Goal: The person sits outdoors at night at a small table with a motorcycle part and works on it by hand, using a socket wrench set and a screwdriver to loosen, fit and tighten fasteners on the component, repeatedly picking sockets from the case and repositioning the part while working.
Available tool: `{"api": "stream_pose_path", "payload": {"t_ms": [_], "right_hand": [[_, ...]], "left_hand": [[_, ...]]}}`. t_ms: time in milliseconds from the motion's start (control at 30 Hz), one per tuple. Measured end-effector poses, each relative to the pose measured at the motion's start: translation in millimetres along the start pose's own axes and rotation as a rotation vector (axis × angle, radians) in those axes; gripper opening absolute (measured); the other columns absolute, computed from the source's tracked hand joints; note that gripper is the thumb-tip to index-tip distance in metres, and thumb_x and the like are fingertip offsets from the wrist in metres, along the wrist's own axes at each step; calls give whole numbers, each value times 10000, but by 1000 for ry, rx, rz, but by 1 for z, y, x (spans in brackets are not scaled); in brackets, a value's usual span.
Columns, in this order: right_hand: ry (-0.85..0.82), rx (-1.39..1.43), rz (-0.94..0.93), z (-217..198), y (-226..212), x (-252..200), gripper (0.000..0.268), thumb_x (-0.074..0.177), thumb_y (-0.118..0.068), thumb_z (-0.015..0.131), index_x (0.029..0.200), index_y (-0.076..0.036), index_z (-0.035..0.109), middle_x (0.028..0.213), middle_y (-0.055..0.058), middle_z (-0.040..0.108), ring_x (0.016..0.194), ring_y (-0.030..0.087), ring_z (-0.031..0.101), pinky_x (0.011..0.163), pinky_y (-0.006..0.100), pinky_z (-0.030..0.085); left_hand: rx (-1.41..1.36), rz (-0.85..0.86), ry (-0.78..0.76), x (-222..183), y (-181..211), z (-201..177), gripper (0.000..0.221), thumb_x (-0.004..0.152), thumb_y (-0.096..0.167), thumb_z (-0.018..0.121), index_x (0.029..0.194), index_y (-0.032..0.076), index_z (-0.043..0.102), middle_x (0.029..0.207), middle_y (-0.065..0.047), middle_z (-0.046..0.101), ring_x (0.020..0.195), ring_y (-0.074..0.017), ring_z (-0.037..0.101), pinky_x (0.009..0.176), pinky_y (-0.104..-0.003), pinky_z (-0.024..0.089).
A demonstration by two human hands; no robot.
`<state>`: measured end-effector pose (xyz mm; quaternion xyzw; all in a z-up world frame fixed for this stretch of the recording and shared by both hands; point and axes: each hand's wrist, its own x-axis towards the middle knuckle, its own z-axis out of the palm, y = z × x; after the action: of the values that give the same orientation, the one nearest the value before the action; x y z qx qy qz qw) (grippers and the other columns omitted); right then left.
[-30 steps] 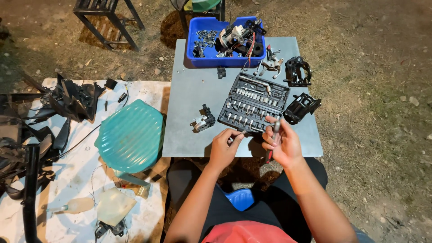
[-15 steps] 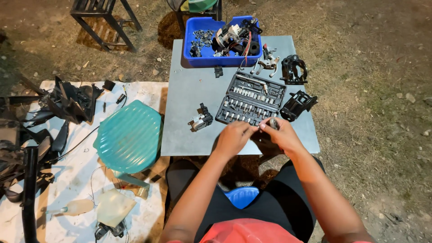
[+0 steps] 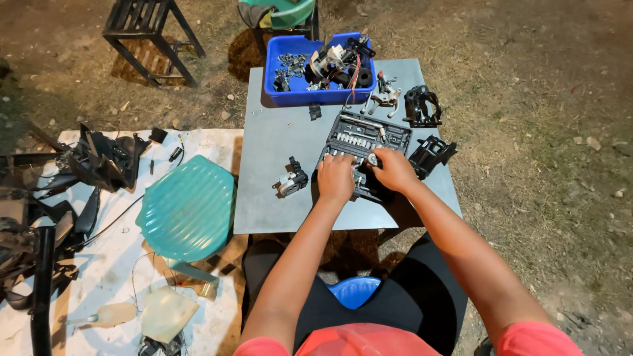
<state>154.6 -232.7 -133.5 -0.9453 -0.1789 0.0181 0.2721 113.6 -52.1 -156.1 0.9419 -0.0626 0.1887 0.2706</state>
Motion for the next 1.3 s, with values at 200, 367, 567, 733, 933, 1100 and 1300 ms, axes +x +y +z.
{"api": "stream_pose_path", "payload": {"t_ms": [200,367,567,733,933,1100,1300], "right_hand": [[134,-44,-48,14,-3,5,321,814,-242,783,1041,-38,684,1011,193,685,956,431,640,798,518,510],[147,-39,52,9,-21,-2,335,836,-256,781,1055,-32,664,1038,179,690,959,415,648,798,506,517],[109,29,231,3,-19,5,314,830,-283,804,1028,-66,692,901,181,718,848,412,679,749,501,528],[80,41,169,1,-6,12,268,828,-274,802,980,-66,726,867,172,728,840,409,694,749,492,536],[-46,-60,303,-2,3,23,397,793,-376,854,996,-59,728,869,182,727,869,396,694,766,498,531],[-92,75,391,-2,7,29,421,733,-381,876,1064,-142,772,913,140,759,875,339,732,792,447,554],[-201,32,439,-1,17,44,426,735,-390,881,1073,-148,791,970,132,777,930,329,744,834,437,559]], "left_hand": [[-249,-72,101,-6,1,-25,201,872,69,676,1063,108,724,959,-96,709,956,-355,621,831,-473,482],[-576,-246,72,-23,-9,-51,252,966,74,602,1201,93,692,1037,-108,684,943,-292,659,851,-396,524],[-952,-383,-19,-38,-18,-59,257,1048,109,519,1237,62,687,1107,-33,698,981,-142,623,870,-299,490],[-1017,-570,-140,-35,-18,-58,275,1052,147,514,1250,76,692,984,-3,644,815,-95,516,736,-267,464],[-1050,-524,-160,-27,-22,-44,252,1051,157,512,1249,83,649,1027,15,641,887,-76,556,758,-251,478],[-1002,-399,-107,-23,-23,-40,218,1048,112,524,1222,62,646,1076,-7,665,916,-105,569,844,-268,489],[-850,-321,-44,-21,-26,-35,191,1022,82,571,1194,56,649,1060,-63,671,933,-144,593,866,-294,503]]}}
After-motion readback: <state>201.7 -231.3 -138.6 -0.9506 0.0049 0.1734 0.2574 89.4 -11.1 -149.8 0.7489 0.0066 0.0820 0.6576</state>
